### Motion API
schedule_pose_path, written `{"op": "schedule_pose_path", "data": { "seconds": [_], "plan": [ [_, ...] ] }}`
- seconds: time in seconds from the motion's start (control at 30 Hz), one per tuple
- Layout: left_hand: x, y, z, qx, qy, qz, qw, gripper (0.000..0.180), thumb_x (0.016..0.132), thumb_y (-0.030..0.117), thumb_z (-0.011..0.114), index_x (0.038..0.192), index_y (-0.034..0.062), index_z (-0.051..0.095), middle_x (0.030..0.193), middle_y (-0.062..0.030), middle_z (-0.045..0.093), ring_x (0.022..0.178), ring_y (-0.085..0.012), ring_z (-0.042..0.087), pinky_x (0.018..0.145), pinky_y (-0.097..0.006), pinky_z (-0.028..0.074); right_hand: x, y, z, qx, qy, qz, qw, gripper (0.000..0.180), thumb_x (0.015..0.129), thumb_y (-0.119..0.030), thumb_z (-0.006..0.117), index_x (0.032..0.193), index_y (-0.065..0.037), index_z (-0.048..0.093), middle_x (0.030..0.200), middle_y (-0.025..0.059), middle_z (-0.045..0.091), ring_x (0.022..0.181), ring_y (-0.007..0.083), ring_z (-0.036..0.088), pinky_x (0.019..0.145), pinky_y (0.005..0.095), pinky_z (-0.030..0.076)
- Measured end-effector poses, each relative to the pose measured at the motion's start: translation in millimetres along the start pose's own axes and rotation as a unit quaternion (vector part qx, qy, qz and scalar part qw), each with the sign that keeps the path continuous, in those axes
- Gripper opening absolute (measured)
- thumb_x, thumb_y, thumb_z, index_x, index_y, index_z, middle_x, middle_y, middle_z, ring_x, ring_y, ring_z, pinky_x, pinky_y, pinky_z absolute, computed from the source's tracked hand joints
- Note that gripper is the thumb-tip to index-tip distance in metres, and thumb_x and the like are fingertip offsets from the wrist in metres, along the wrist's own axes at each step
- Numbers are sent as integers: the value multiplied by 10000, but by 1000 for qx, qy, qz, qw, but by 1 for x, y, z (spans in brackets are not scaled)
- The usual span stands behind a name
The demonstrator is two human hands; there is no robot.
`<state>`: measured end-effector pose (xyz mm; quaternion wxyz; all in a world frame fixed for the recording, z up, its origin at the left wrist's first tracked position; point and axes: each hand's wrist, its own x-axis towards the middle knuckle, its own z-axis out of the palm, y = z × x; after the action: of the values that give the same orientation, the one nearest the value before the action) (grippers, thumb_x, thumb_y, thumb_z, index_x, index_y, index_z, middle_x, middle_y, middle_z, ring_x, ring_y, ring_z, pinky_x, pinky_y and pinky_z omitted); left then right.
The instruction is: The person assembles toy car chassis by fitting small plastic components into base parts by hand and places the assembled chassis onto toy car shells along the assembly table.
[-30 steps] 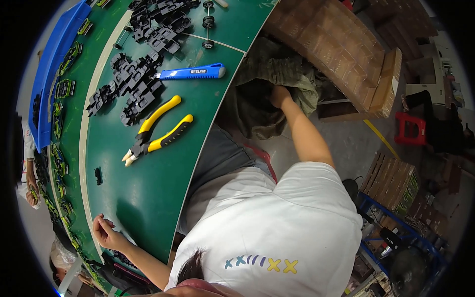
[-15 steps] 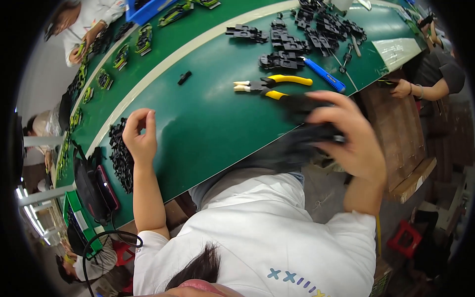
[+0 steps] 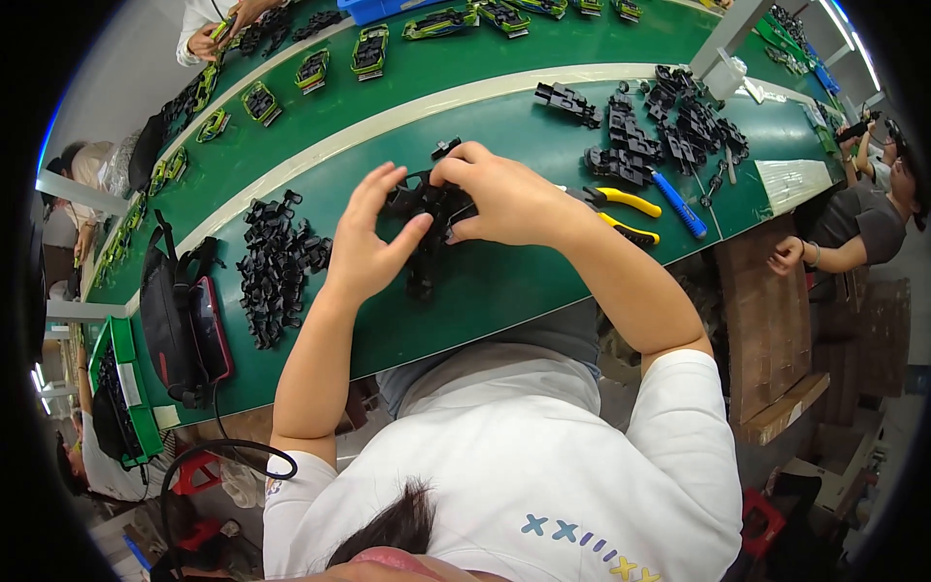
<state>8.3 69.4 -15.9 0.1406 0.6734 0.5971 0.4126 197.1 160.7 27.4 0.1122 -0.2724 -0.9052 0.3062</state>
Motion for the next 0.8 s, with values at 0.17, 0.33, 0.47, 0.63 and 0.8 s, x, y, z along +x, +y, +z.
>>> {"op": "schedule_pose_path", "data": {
  "seconds": [0.17, 0.33, 0.47, 0.63, 0.8],
  "plan": [
    [-6, -14, 10, 125, -7, 14, 992, 417, 786, 250, 663, 1109, 1, 575, 1189, -169, 526, 1087, -342, 512, 896, -409, 435, 0, 26, -16, 169, -1, 20, 985, 489, 677, -107, 775, 1104, -52, 542, 1276, 108, 454, 950, 138, 547, 774, 260, 479],
    [-1, -14, 6, 114, 18, -6, 993, 361, 807, 231, 645, 1076, -2, 586, 1162, -167, 542, 1084, -328, 519, 888, -400, 441, 12, 36, -25, 532, 122, 59, 836, 289, 919, -60, 465, 1203, -7, 447, 1249, 202, 495, 904, 210, 638, 698, 269, 536],
    [6, -11, -3, 2, 115, -22, 993, 328, 816, 225, 645, 1046, -3, 597, 1095, -163, 574, 953, -293, 583, 794, -349, 479, 29, 39, -18, 641, 35, 27, 766, 347, 946, -116, 420, 1269, 5, 380, 1241, 253, 489, 859, 222, 645, 605, 254, 533],
    [8, -10, -19, -424, 37, -200, 883, 398, 940, 272, 509, 1203, -26, 487, 1071, -99, 590, 828, -127, 587, 664, -250, 464, 50, 10, -4, 678, -48, 35, 733, 384, 926, -134, 458, 1270, 12, 371, 1191, 248, 527, 809, 213, 650, 552, 247, 521],
    [10, -1, -43, -432, 71, -145, 887, 459, 880, 181, 612, 1278, 24, 448, 1097, -93, 586, 879, -123, 582, 676, -245, 467, 70, -23, -3, 574, -137, 65, 804, 455, 895, -223, 535, 1236, 24, 364, 1008, 174, 603, 744, 220, 652, 536, 267, 516]
  ]
}}
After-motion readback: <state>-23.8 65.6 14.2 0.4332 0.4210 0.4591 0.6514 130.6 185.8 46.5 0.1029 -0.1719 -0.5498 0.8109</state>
